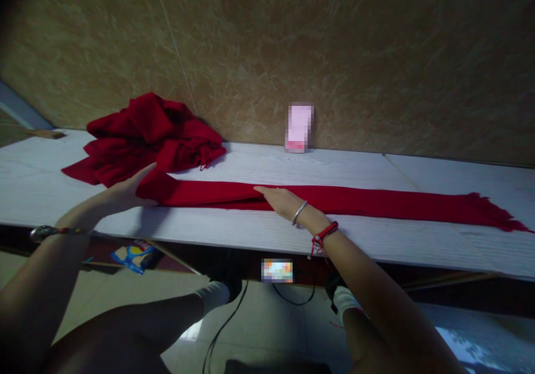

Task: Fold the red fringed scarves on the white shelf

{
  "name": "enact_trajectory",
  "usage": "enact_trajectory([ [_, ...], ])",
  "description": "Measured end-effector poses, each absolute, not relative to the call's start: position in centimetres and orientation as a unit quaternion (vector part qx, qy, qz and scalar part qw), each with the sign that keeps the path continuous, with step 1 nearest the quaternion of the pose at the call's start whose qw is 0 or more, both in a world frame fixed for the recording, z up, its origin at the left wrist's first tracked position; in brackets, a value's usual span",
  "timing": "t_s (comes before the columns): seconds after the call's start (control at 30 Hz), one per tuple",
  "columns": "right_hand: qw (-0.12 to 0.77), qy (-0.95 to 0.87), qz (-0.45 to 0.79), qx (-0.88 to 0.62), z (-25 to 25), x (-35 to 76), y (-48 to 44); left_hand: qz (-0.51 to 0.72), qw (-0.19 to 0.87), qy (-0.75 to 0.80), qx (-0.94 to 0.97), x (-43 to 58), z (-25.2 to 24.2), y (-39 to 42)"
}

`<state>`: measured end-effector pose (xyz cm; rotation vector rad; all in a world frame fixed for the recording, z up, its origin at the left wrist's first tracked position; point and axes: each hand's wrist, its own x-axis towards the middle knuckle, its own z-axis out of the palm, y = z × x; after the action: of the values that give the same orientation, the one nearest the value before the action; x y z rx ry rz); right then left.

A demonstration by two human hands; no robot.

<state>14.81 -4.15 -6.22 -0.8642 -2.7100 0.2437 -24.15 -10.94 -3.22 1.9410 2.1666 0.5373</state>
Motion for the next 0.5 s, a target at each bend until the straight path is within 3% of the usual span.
enact_trajectory([
  [0.2,0.208,-0.882,0.126,-0.403,-6.1,14.9,-3.6,0.138,0.086,0.703,0.693,-23.9,-3.1,-10.7],
  [0.37,0.212,-0.890,0.150,-0.374,-6.3,15.0,-3.6,0.086,0.032,0.757,0.646,-22.7,-2.0,-11.0],
  [0.5,0.201,-0.905,0.141,-0.349,-6.5,14.9,-4.3,0.133,0.060,0.761,0.632,-22.6,-1.9,-11.1],
])
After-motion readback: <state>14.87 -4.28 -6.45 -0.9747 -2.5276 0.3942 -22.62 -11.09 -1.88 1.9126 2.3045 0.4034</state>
